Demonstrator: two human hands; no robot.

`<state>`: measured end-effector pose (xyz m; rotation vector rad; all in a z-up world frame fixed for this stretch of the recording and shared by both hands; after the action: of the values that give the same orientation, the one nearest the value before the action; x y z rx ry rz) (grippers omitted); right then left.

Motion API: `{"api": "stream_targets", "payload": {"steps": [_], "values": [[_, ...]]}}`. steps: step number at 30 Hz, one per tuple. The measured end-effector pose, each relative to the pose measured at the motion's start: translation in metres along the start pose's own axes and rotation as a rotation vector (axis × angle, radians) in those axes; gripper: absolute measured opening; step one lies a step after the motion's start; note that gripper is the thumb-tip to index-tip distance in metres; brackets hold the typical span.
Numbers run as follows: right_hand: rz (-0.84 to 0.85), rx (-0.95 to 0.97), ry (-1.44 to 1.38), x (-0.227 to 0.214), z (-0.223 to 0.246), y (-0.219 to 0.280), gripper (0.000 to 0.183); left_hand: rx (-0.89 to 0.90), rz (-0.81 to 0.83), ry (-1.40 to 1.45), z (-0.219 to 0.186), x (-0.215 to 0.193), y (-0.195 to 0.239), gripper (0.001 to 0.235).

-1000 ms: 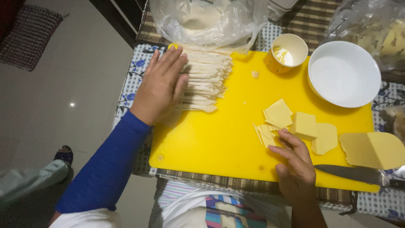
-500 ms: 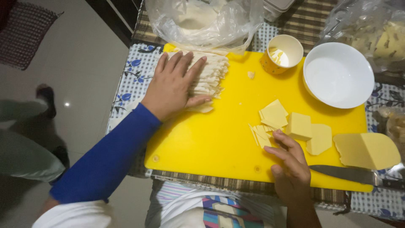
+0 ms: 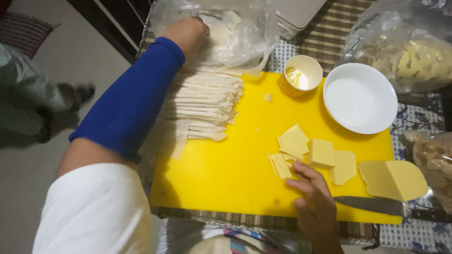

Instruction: The person places cheese slices into circular dough wrappers, folds them into half-moon shapes, and seals the edges. They also cut cheese into thin strips and continue assembling the filled pastries on a yellow cutting board.

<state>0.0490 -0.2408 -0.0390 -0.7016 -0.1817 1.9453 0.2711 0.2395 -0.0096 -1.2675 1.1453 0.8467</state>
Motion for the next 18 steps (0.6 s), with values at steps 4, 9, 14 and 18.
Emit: {"api": "stream_targets", "payload": {"steps": [4,9,14,18], "values": [[-0.003,0.010,-0.056,0.000,-0.003,0.000,0.030,0.129,0.062,-0.270,0.007,0.001,-0.005,0.023],[0.008,0.069,-0.047,-0.001,-0.002,0.003,0.033,0.226,0.220,-0.374,0.008,-0.012,-0.002,0.017],[-0.020,0.106,-0.128,-0.001,-0.001,0.005,0.032,0.268,0.191,-0.419,0.002,-0.021,0.001,0.017],[-0.028,0.128,-0.169,-0.001,-0.003,0.008,0.033,0.254,0.188,-0.388,-0.003,-0.022,0.002,0.020]]}}
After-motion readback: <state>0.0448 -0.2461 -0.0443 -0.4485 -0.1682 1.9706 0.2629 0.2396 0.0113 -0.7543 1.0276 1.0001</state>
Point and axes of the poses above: each hand's wrist, its own y-axis away from the middle knuckle, its own x-axis out of the palm, z = x × y, the point moved 1 cm from there along -y, towards the middle knuckle, and after that the axes turned 3 degrees about -x, right-handed, at the moved point
